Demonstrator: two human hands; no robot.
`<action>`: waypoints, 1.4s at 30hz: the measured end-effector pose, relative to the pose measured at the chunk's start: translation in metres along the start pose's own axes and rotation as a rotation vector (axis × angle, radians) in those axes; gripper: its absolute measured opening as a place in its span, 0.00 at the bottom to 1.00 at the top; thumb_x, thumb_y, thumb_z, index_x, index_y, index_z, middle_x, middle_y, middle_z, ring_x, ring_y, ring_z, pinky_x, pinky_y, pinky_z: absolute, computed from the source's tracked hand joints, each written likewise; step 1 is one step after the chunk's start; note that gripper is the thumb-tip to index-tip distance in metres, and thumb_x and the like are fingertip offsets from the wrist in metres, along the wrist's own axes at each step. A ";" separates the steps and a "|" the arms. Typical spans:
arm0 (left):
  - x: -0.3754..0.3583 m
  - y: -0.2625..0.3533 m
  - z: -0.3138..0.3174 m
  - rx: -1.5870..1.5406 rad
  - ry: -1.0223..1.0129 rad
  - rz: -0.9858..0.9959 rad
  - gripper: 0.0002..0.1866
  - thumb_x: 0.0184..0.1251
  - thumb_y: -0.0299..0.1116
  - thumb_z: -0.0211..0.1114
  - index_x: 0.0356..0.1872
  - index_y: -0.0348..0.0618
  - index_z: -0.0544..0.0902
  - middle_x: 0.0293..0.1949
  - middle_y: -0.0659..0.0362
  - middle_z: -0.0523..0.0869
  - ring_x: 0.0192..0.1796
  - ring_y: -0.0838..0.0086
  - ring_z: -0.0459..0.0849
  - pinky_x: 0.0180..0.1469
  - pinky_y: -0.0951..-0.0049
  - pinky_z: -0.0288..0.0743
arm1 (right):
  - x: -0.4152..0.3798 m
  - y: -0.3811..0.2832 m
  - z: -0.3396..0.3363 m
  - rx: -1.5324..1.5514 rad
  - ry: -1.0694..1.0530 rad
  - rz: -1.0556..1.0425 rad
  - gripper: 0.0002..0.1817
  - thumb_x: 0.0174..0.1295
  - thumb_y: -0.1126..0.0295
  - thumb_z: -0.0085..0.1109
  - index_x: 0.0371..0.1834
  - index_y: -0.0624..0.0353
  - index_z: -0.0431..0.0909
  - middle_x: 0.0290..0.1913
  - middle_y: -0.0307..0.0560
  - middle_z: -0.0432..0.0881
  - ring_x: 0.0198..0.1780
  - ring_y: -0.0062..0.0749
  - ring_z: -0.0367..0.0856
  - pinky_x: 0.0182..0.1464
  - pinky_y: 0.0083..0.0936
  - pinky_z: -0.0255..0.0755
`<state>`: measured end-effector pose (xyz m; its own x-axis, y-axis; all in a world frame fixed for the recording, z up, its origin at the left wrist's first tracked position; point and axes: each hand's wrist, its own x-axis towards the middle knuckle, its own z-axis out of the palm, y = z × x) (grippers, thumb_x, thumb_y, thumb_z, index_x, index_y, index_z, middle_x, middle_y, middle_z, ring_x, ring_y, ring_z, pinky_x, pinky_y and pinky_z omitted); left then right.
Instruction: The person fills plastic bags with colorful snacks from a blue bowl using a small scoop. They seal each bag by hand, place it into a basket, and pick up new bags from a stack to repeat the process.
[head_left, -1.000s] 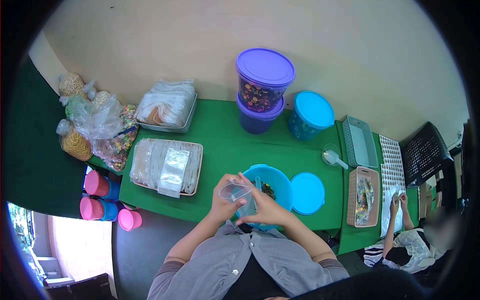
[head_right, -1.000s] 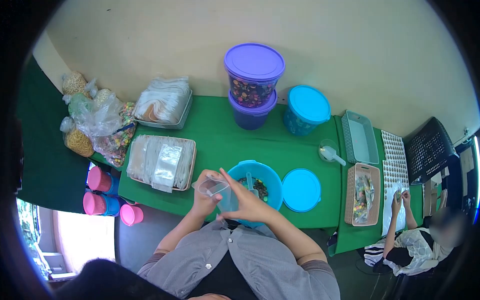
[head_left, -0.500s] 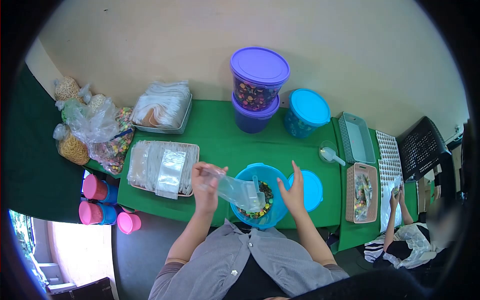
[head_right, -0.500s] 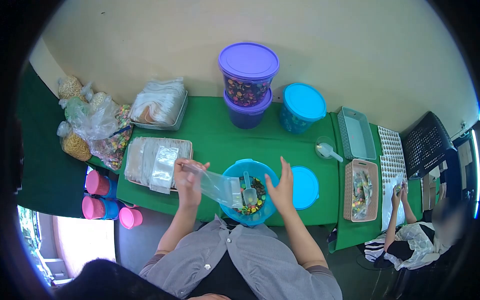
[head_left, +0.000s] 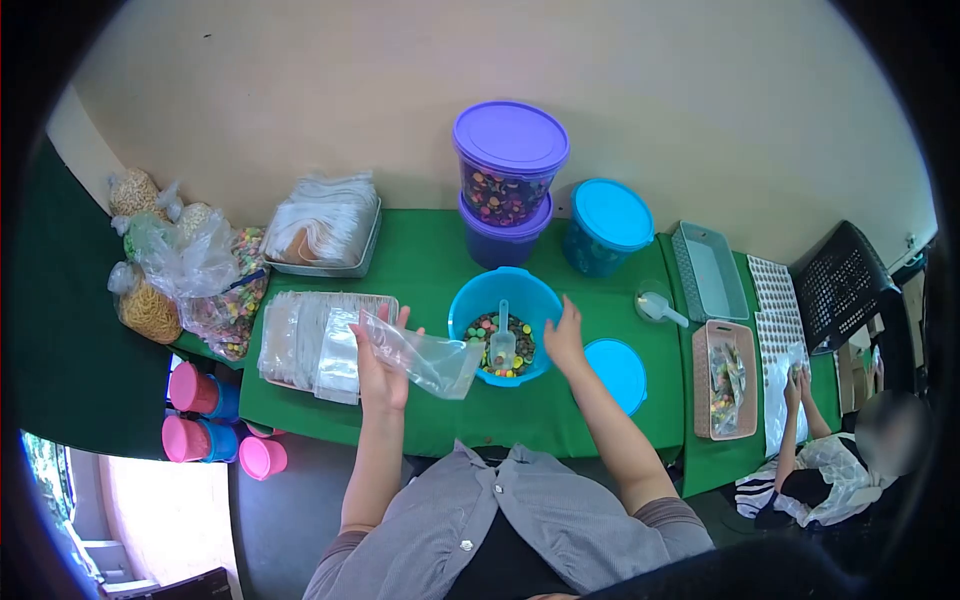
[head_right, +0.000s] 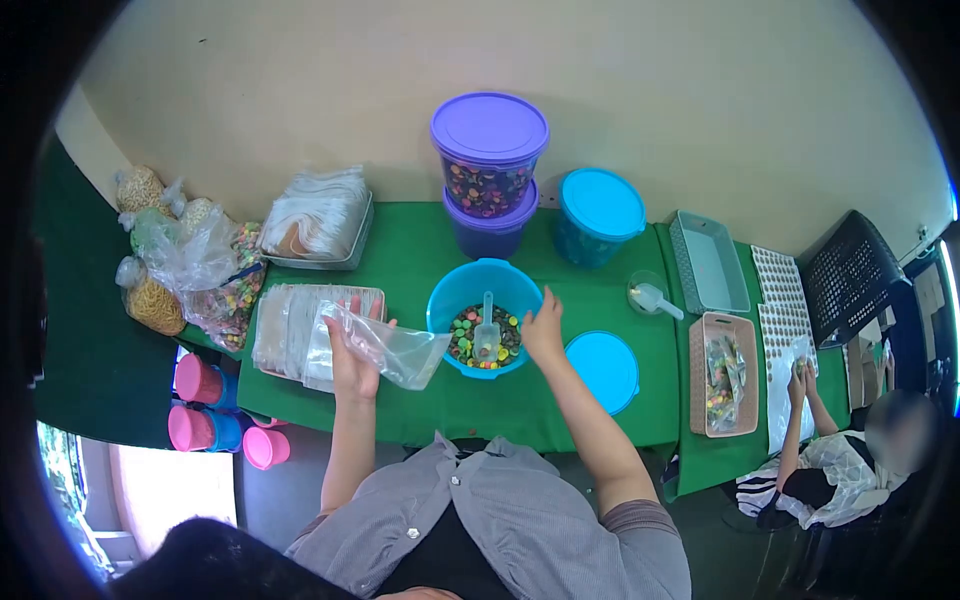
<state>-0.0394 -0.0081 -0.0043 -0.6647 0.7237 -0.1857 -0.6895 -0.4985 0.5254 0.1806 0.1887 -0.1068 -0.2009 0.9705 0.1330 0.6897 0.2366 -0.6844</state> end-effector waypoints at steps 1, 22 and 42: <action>-0.005 0.000 -0.001 0.116 -0.001 0.084 0.41 0.71 0.53 0.59 0.76 0.52 0.49 0.59 0.54 0.69 0.65 0.58 0.73 0.71 0.48 0.64 | -0.009 -0.015 -0.004 -0.176 0.114 -0.173 0.30 0.68 0.67 0.54 0.72 0.62 0.59 0.68 0.66 0.66 0.68 0.58 0.67 0.68 0.42 0.62; -0.007 -0.014 0.025 0.779 -0.056 0.482 0.27 0.61 0.24 0.71 0.59 0.38 0.69 0.39 0.62 0.79 0.49 0.74 0.81 0.55 0.72 0.75 | -0.030 -0.108 -0.015 0.249 -0.478 -0.800 0.23 0.64 0.66 0.57 0.61 0.63 0.72 0.51 0.54 0.74 0.56 0.51 0.72 0.57 0.43 0.68; 0.026 -0.073 0.010 1.197 -0.259 0.325 0.24 0.48 0.20 0.69 0.50 0.41 0.77 0.44 0.54 0.88 0.47 0.67 0.87 0.53 0.68 0.79 | 0.018 -0.016 -0.003 -0.617 -0.708 -0.821 0.07 0.56 0.72 0.55 0.36 0.58 0.81 0.37 0.45 0.84 0.40 0.42 0.83 0.37 0.34 0.77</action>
<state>-0.0033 0.0522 -0.0391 -0.5850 0.7888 0.1887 0.2747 -0.0263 0.9612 0.1679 0.2025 -0.0918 -0.9246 0.3334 -0.1844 0.3560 0.9284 -0.1062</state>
